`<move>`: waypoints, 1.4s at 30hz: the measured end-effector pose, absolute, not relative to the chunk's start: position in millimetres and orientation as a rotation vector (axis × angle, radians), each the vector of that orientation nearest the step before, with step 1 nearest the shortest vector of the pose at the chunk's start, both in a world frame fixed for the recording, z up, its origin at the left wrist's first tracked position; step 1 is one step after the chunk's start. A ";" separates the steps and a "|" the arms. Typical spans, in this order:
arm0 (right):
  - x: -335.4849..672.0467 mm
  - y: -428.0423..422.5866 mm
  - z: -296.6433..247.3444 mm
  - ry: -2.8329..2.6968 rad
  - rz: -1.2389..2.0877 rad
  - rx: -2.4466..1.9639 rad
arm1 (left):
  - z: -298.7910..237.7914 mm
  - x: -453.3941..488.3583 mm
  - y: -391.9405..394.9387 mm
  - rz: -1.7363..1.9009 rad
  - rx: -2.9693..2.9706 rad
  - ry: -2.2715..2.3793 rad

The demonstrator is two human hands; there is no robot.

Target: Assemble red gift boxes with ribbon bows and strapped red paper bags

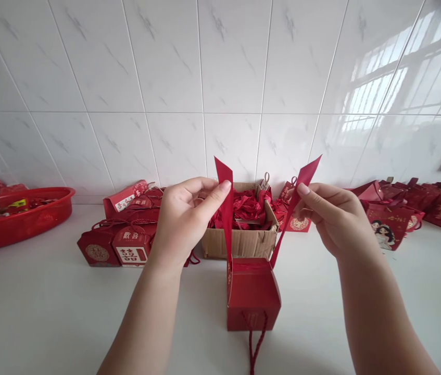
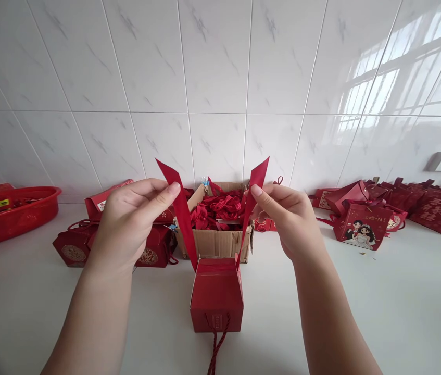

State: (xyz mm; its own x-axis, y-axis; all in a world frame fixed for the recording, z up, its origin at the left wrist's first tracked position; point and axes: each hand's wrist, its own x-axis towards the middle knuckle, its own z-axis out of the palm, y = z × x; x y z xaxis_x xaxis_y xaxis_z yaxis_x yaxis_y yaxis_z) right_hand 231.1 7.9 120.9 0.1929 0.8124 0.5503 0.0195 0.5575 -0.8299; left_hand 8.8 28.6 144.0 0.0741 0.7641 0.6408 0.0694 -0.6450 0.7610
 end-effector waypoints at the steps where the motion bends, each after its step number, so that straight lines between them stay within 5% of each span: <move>1: 230.9 7.7 121.0 -1.269 0.652 -0.826 | 144.1 8.9 28.5 1.623 1.807 0.827; 42: 230.4 10.8 119.0 -1.255 0.643 -0.717 | 140.7 6.9 37.0 1.707 1.812 0.815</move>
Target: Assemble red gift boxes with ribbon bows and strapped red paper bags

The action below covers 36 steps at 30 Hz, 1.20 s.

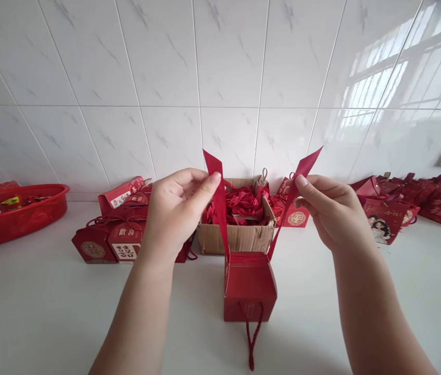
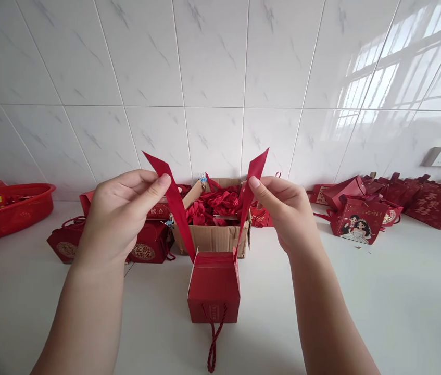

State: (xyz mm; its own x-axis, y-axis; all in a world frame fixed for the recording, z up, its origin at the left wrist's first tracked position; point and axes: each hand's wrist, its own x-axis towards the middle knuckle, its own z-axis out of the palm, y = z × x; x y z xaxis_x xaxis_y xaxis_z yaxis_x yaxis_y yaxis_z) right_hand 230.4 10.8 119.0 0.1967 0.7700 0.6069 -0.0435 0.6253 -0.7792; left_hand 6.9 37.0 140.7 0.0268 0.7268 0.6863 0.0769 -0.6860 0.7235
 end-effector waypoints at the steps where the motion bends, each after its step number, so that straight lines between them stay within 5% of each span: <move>1: 230.4 11.2 118.8 -1.262 0.646 -0.719 | 140.9 7.1 36.5 1.682 1.820 0.815; 36: 193.6 5.9 116.4 -1.547 0.910 -0.648 | 132.0 35.6 27.5 1.255 1.837 0.816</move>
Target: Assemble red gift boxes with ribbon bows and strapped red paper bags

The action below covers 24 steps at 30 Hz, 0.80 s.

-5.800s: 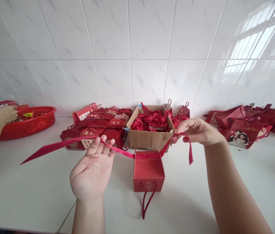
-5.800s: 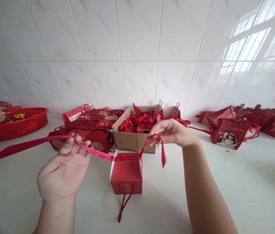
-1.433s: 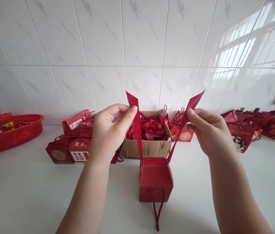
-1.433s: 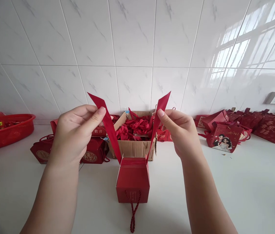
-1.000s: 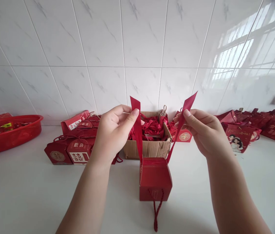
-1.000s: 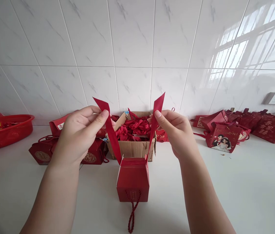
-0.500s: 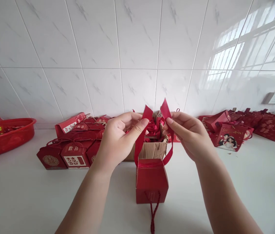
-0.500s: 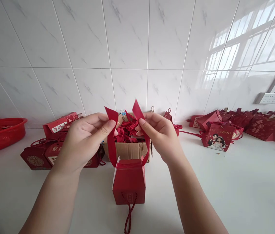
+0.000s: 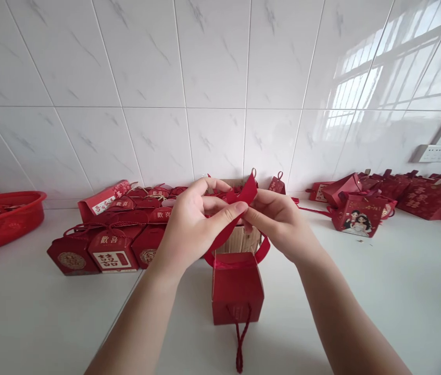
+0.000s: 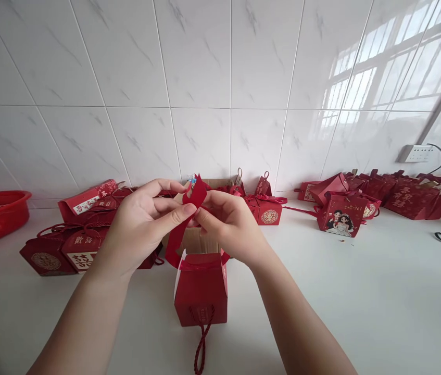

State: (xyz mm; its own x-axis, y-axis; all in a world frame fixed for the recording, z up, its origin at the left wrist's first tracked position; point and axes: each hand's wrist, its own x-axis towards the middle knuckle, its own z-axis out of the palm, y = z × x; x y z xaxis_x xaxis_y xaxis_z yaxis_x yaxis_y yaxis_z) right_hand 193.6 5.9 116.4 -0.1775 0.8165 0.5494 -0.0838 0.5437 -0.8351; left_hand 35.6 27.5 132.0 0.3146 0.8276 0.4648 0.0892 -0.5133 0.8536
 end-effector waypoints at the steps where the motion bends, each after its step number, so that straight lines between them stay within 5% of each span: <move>1: 193.5 5.8 116.4 -1.551 0.904 -0.646 | 132.4 36.1 27.2 1.263 1.841 0.808; 11: 196.1 6.2 116.9 -1.560 0.850 -0.653 | 132.9 37.0 32.3 1.366 1.855 0.786; 24: 202.5 13.6 115.8 -1.422 1.228 -0.475 | 129.4 44.8 32.9 1.522 1.803 0.707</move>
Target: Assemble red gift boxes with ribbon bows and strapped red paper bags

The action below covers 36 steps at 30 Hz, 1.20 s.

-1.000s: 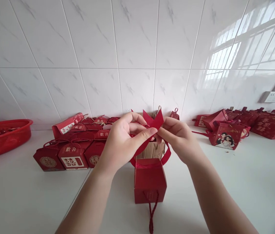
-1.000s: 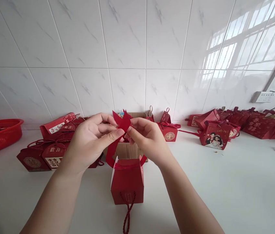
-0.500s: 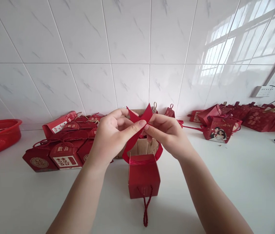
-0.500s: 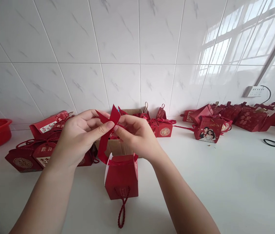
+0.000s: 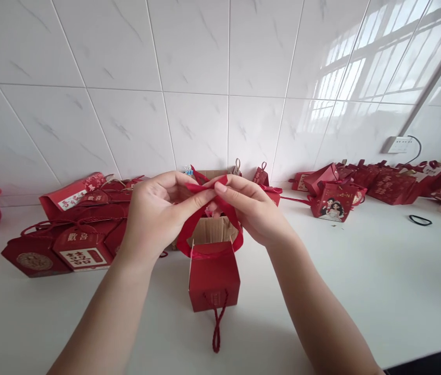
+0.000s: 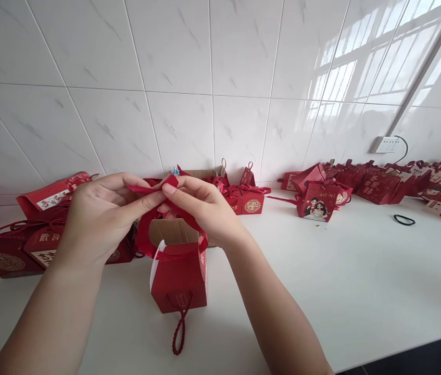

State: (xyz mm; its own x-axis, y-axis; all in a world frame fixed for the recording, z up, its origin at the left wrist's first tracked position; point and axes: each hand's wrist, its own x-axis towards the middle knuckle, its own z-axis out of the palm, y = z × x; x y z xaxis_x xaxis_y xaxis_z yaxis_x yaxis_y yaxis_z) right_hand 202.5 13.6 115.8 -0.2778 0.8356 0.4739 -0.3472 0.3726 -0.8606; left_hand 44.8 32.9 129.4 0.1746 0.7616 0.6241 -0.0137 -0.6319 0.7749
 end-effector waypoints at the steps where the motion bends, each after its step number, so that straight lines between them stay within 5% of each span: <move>1: 203.1 15.1 115.7 -1.395 1.285 -0.468 | 129.1 46.3 32.5 1.522 1.798 0.708; 19: 214.8 21.3 109.9 -1.435 1.279 -0.518 | 134.9 24.3 37.2 0.863 1.869 0.629; 25: 220.1 11.0 114.7 -1.728 0.862 -0.675 | 136.7 15.5 41.9 0.793 1.933 0.747; 31: 216.3 2.7 116.4 -2.025 -0.003 -0.780 | 139.2 13.0 39.2 0.711 1.999 0.844; 36: 215.3 6.3 112.3 -2.045 -0.259 -0.804 | 138.0 14.5 41.1 0.688 2.003 0.859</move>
State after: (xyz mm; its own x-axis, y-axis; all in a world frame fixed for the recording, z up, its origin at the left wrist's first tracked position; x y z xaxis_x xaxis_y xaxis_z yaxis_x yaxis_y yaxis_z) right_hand 215.3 6.3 112.3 -0.3876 0.4433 0.8082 0.6306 0.7670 -0.1183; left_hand 14.5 41.1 138.0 0.6163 0.7725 0.1527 0.3175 -0.4212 0.8496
